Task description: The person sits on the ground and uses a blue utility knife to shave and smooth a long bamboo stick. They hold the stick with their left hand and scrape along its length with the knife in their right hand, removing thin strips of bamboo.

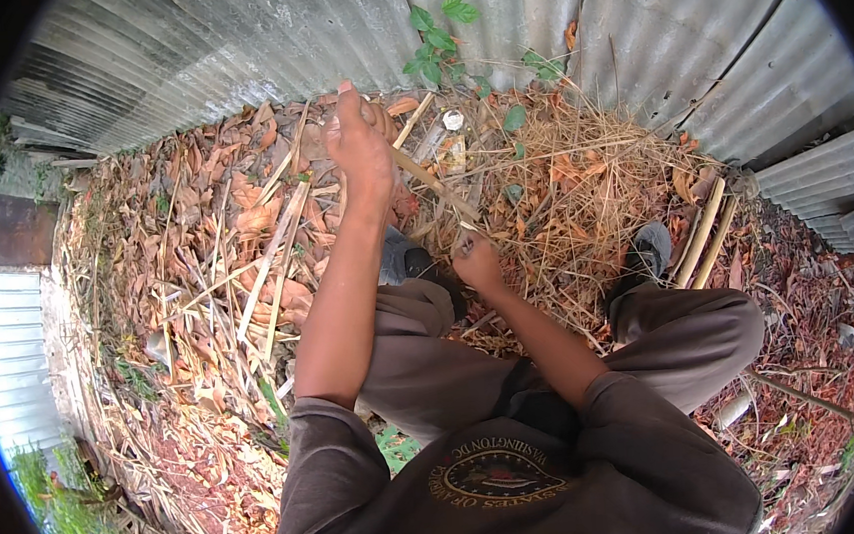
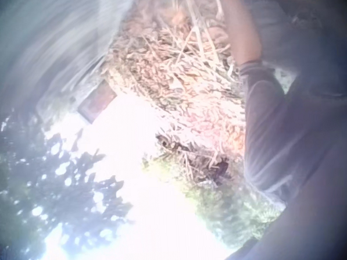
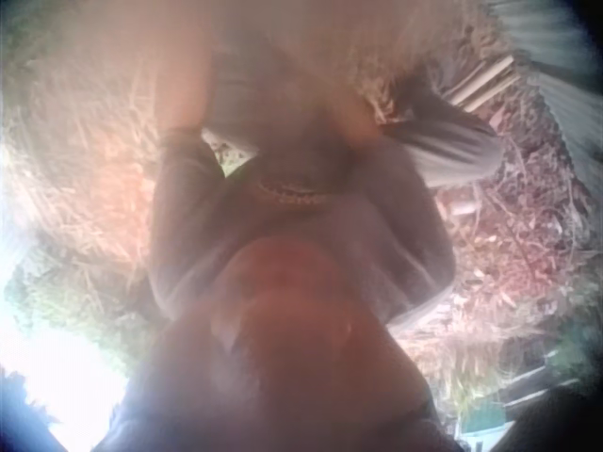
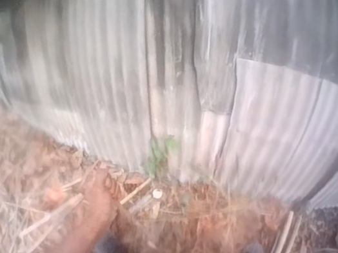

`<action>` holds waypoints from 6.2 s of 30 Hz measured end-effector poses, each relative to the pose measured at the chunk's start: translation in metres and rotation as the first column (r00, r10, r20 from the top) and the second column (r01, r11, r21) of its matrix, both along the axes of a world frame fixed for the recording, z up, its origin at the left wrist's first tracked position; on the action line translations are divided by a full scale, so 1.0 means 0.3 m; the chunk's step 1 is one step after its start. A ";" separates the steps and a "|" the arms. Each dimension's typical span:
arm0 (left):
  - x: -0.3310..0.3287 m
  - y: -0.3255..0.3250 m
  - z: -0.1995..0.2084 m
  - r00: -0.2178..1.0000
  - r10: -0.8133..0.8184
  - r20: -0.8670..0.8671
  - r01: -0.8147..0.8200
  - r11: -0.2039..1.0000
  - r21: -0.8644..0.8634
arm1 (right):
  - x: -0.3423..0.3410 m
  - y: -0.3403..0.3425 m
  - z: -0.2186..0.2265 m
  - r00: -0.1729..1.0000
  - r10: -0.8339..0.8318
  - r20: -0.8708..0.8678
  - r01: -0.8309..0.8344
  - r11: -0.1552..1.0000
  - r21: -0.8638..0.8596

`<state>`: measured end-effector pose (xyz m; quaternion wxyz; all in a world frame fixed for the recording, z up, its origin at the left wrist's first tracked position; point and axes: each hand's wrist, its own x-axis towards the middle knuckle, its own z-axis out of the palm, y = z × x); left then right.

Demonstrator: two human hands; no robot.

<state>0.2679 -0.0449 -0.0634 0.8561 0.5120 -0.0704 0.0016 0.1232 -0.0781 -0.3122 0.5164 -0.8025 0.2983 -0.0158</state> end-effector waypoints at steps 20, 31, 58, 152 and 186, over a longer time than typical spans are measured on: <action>-0.027 0.137 0.122 0.995 0.025 -0.096 -0.047 0.971 -0.233 | -0.227 -0.103 0.279 0.993 -0.076 0.095 0.024 0.889 0.457; -0.042 0.030 0.030 0.933 0.212 -0.290 -0.314 0.874 -0.371 | -0.175 0.066 0.573 0.995 -0.035 0.097 -0.046 0.689 0.723; -0.075 -0.101 -0.022 0.986 0.137 -0.095 -0.163 0.913 -0.373 | -0.133 -0.096 0.054 0.982 -0.150 -0.117 0.174 0.955 0.240; -0.091 -0.193 -0.166 0.973 -0.005 0.231 0.029 0.995 -0.099 | -0.261 -0.394 0.418 0.940 -0.295 0.170 0.207 0.891 0.404; -0.176 -0.204 -0.106 0.999 0.025 -0.022 -0.025 0.999 -0.021 | -0.423 -0.369 -0.083 0.940 -0.308 -0.147 0.340 0.886 0.315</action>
